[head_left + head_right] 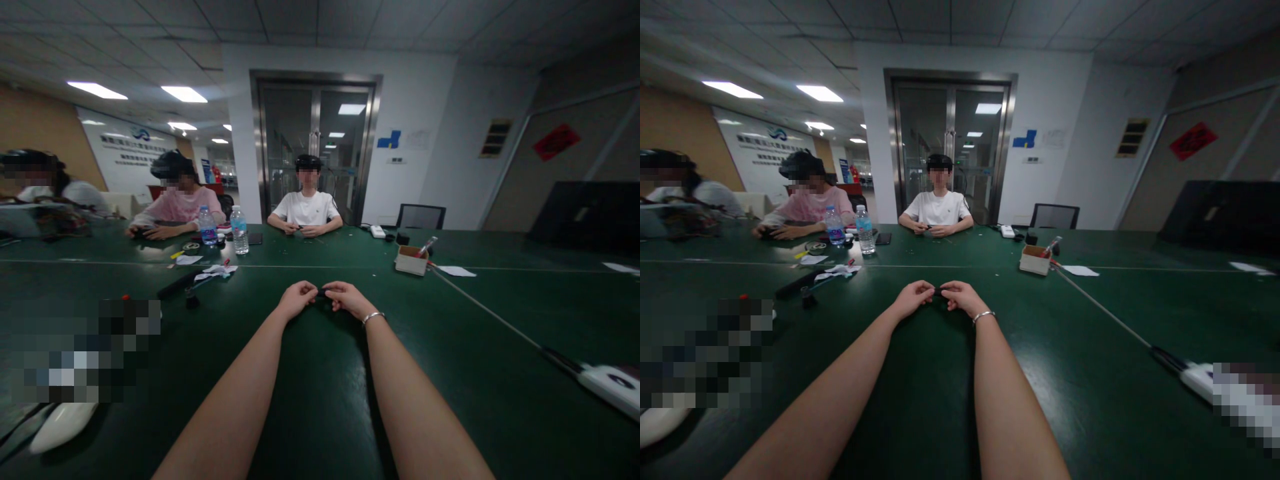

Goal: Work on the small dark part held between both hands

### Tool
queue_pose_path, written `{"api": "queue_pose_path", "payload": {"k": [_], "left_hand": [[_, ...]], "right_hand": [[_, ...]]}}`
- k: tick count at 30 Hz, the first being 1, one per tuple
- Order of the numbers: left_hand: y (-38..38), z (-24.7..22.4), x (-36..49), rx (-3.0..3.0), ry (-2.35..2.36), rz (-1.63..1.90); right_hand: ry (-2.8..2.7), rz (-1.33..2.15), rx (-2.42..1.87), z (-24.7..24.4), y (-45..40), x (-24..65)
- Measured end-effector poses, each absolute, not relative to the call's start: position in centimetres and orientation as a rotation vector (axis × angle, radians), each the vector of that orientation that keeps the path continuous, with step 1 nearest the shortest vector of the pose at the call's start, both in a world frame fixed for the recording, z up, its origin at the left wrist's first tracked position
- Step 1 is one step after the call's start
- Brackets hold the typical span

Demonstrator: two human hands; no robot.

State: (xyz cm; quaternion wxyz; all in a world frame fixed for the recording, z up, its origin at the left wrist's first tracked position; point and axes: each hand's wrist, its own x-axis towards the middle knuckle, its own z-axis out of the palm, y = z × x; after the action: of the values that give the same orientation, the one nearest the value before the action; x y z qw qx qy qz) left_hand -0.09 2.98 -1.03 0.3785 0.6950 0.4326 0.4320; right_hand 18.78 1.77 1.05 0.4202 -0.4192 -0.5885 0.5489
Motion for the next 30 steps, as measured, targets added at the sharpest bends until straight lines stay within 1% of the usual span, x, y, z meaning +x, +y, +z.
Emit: {"api": "queue_pose_path", "payload": {"k": [5,30], "left_hand": [[2.72,-0.79,-0.02,1.781,1.029,1.147],[2.38,-0.18,0.25,1.671,1.104,1.124]], "right_hand": [[-1.456,1.389,-1.055,1.18,1.77,18.81],[-1.459,1.378,-1.062,1.29,1.73,18.64]]}}
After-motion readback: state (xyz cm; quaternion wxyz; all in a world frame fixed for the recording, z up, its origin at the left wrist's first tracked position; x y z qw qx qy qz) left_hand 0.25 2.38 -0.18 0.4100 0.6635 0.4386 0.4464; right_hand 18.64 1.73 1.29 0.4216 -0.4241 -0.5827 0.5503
